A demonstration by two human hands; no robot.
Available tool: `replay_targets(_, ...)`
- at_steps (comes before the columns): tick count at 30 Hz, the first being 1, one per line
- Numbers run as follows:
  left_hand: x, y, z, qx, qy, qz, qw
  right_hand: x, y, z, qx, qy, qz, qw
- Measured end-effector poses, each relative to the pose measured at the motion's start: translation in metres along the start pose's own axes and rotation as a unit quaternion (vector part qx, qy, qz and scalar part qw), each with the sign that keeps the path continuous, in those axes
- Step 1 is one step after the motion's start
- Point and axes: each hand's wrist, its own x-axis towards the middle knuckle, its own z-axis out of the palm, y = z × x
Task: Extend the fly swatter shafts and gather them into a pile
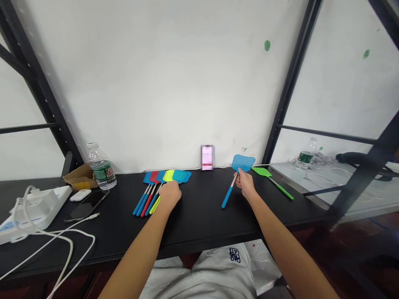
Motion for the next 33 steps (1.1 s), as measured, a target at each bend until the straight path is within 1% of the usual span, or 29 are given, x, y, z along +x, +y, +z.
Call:
replay_targets(5,0.000,0.001,0.004,0.002,0.035,0.013,0.999,-0.003,-0.003,0.001,-0.001,-0.032,0.016,0.999)
replay_targets(8,-0.003,0.006,0.004,-0.001,0.079,0.031,0.996,-0.007,-0.003,0.006,-0.002,-0.065,0.034,0.997)
replay_targets(10,-0.006,0.012,0.004,-0.006,0.111,0.059,0.992,-0.009,0.001,0.013,-0.007,-0.092,0.052,0.994)
replay_targets(12,-0.010,0.018,0.004,-0.025,0.131,0.093,0.987,-0.012,0.006,0.024,-0.015,-0.123,0.070,0.990)
replay_targets(14,-0.016,0.026,0.005,-0.073,0.143,0.141,0.977,-0.017,0.012,0.038,-0.023,-0.157,0.085,0.984)
replay_targets(16,-0.024,0.034,0.006,-0.155,0.133,0.218,0.954,-0.023,0.017,0.054,-0.031,-0.183,0.092,0.978)
replay_targets(18,-0.031,0.042,0.009,-0.230,0.092,0.286,0.926,-0.029,0.020,0.070,-0.031,-0.204,0.091,0.974)
replay_targets(20,-0.037,0.049,0.011,-0.272,0.061,0.322,0.905,-0.034,0.021,0.082,-0.038,-0.214,0.087,0.972)
replay_targets(23,-0.039,0.052,0.013,-0.298,0.050,0.328,0.895,-0.038,0.022,0.090,-0.046,-0.220,0.087,0.971)
replay_targets(29,-0.035,0.049,0.013,-0.319,0.034,0.343,0.883,-0.039,0.028,0.086,-0.025,-0.237,0.093,0.967)
replay_targets(33,-0.033,0.048,0.013,-0.329,0.030,0.340,0.880,-0.036,0.030,0.084,-0.012,-0.200,0.088,0.976)
